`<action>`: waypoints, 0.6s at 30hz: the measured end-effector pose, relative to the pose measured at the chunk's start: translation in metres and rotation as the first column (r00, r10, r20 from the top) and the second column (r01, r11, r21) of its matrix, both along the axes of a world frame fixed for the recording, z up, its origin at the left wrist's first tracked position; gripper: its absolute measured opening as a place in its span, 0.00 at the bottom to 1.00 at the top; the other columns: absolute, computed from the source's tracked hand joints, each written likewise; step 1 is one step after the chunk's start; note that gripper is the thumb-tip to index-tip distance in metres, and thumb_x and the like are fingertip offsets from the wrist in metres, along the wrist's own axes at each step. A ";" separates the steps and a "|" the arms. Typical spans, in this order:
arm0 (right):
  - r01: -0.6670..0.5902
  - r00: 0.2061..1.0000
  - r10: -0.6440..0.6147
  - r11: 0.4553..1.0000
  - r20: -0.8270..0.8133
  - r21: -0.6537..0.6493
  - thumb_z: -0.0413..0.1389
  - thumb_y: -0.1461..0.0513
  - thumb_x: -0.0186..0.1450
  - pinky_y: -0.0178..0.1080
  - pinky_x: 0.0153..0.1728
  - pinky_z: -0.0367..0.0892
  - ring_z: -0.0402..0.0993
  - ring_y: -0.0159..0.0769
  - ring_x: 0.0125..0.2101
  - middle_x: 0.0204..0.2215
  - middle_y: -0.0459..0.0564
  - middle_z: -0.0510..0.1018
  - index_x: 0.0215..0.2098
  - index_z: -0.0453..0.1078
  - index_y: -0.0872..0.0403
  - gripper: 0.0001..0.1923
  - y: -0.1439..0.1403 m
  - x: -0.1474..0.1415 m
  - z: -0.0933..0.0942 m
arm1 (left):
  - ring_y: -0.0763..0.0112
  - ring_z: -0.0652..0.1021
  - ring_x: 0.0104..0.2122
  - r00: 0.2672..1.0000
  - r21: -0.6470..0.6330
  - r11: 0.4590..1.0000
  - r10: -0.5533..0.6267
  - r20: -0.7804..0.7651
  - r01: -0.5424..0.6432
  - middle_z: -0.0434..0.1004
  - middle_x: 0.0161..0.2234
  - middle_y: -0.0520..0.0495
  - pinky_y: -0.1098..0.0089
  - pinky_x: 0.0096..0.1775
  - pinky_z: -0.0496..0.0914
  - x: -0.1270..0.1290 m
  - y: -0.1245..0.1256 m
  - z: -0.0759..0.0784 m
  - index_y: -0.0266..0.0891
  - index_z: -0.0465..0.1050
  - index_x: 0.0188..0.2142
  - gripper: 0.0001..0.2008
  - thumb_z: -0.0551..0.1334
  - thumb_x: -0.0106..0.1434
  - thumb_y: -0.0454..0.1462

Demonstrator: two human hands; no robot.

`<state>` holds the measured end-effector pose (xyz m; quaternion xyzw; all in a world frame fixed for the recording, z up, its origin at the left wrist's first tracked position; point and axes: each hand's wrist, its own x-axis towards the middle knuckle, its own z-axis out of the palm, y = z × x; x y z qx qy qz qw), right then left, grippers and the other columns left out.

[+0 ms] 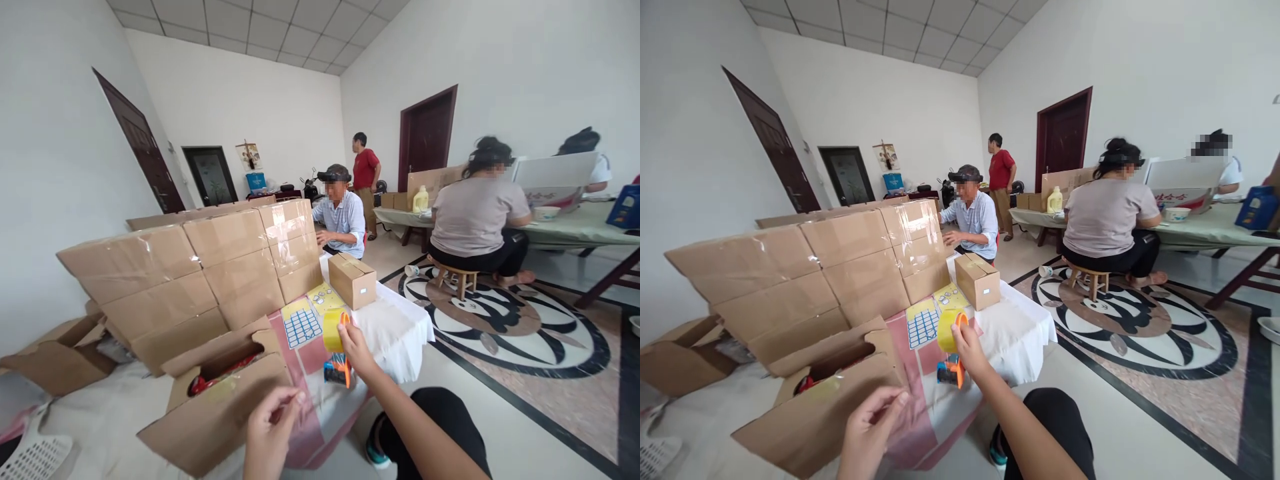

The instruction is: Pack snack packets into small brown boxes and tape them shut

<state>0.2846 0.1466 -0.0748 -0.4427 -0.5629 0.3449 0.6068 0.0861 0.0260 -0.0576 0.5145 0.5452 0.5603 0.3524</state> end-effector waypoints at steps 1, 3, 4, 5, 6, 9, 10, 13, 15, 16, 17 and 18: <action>0.010 1.000 -0.010 1.000 0.015 -0.008 0.48 0.33 0.65 0.36 0.25 0.59 0.61 0.33 0.24 0.22 0.44 0.64 0.25 0.59 0.52 0.33 0.006 -0.003 -0.008 | 0.63 0.79 0.30 1.000 -0.025 1.000 -0.005 0.028 0.005 0.81 0.30 0.43 0.72 0.32 0.73 -0.002 -0.001 0.003 0.38 0.80 0.30 0.26 0.71 0.51 0.59; 0.048 0.998 -0.048 0.999 0.032 -0.010 0.47 0.33 0.65 0.36 0.26 0.60 0.61 0.33 0.24 0.22 0.45 0.65 0.25 0.59 0.52 0.33 0.014 -0.006 -0.022 | 0.63 0.79 0.29 0.998 -0.052 0.999 -0.007 0.067 0.011 0.82 0.30 0.42 0.72 0.30 0.73 -0.007 -0.002 0.005 0.37 0.80 0.30 0.27 0.72 0.49 0.60; 0.069 0.997 -0.068 0.998 0.040 -0.005 0.45 0.33 0.66 0.36 0.27 0.62 0.64 0.34 0.26 0.24 0.46 0.68 0.26 0.60 0.52 0.33 0.016 -0.007 -0.028 | 0.63 0.79 0.29 0.996 -0.052 0.999 0.002 0.086 0.002 0.81 0.29 0.42 0.72 0.31 0.73 -0.009 -0.003 0.005 0.37 0.80 0.30 0.27 0.72 0.48 0.59; 0.089 0.995 -0.088 0.996 0.048 0.000 0.44 0.33 0.66 0.37 0.29 0.64 0.66 0.36 0.28 0.26 0.48 0.70 0.28 0.62 0.52 0.33 0.018 -0.007 -0.031 | 0.63 0.79 0.30 0.994 -0.047 0.999 0.018 0.107 -0.013 0.81 0.29 0.43 0.72 0.31 0.74 -0.010 -0.004 0.005 0.37 0.79 0.30 0.27 0.73 0.48 0.59; 0.107 0.993 -0.107 0.994 0.056 0.005 0.44 0.33 0.66 0.38 0.32 0.66 0.69 0.37 0.30 0.28 0.50 0.73 0.30 0.64 0.53 0.33 0.020 -0.007 -0.034 | 0.62 0.79 0.31 0.991 -0.036 0.999 0.031 0.127 -0.027 0.80 0.28 0.43 0.72 0.33 0.74 -0.011 -0.004 0.005 0.37 0.79 0.30 0.26 0.73 0.49 0.59; 0.165 0.982 -0.165 0.986 0.092 -0.001 0.41 0.33 0.67 0.41 0.36 0.71 0.75 0.43 0.35 0.34 0.55 0.77 0.35 0.66 0.53 0.34 0.025 -0.004 -0.036 | 0.61 0.80 0.32 0.990 -0.003 1.000 0.012 0.137 -0.011 0.80 0.28 0.43 0.70 0.35 0.76 -0.016 -0.003 0.006 0.37 0.79 0.29 0.27 0.72 0.49 0.59; 0.191 0.975 -0.189 0.982 0.113 -0.009 0.40 0.33 0.67 0.41 0.37 0.71 0.76 0.44 0.36 0.34 0.56 0.78 0.35 0.66 0.53 0.34 0.026 -0.002 -0.034 | 0.60 0.80 0.31 0.992 0.004 1.000 -0.001 0.128 0.000 0.80 0.29 0.42 0.69 0.34 0.76 -0.019 -0.002 0.007 0.37 0.79 0.29 0.27 0.72 0.49 0.60; 0.302 0.933 -0.287 0.953 0.219 -0.036 0.44 0.33 0.64 0.44 0.38 0.70 0.75 0.48 0.36 0.31 0.57 0.76 0.30 0.65 0.52 0.32 0.025 0.008 -0.024 | 0.58 0.80 0.30 0.994 0.007 1.000 -0.019 0.106 0.018 0.82 0.30 0.40 0.68 0.29 0.76 -0.028 0.001 0.010 0.37 0.79 0.29 0.29 0.71 0.48 0.62; 0.398 0.882 -0.368 0.917 0.295 -0.043 0.51 0.35 0.61 0.47 0.39 0.68 0.74 0.52 0.37 0.28 0.58 0.74 0.28 0.63 0.51 0.28 0.014 0.016 -0.013 | 0.57 0.81 0.30 0.995 0.004 1.000 -0.017 0.103 0.017 0.82 0.32 0.39 0.68 0.29 0.76 -0.034 0.000 0.013 0.37 0.80 0.30 0.29 0.71 0.48 0.62; 0.445 0.853 -0.410 0.895 0.323 -0.039 0.54 0.37 0.60 0.48 0.40 0.67 0.73 0.54 0.38 0.29 0.58 0.73 0.29 0.64 0.51 0.26 0.004 0.019 -0.008 | 0.57 0.81 0.31 0.995 0.003 1.000 -0.018 0.101 0.018 0.83 0.33 0.38 0.68 0.29 0.76 -0.036 0.000 0.014 0.37 0.80 0.30 0.29 0.70 0.49 0.62; 0.481 0.826 -0.444 0.876 0.347 -0.023 0.56 0.40 0.60 0.48 0.41 0.66 0.73 0.54 0.39 0.30 0.58 0.73 0.30 0.64 0.52 0.24 -0.008 0.019 -0.002 | 0.56 0.81 0.32 0.995 0.004 1.000 -0.023 0.097 0.023 0.83 0.34 0.38 0.67 0.30 0.77 -0.037 -0.001 0.016 0.37 0.80 0.30 0.29 0.70 0.49 0.62; 0.485 0.812 -0.452 0.874 0.369 0.003 0.56 0.42 0.61 0.47 0.40 0.65 0.72 0.53 0.39 0.31 0.58 0.73 0.33 0.65 0.52 0.23 -0.023 0.017 0.005 | 0.56 0.82 0.32 0.995 0.008 0.999 -0.035 0.090 0.034 0.83 0.34 0.38 0.67 0.31 0.78 -0.037 -0.002 0.018 0.37 0.80 0.30 0.28 0.70 0.50 0.61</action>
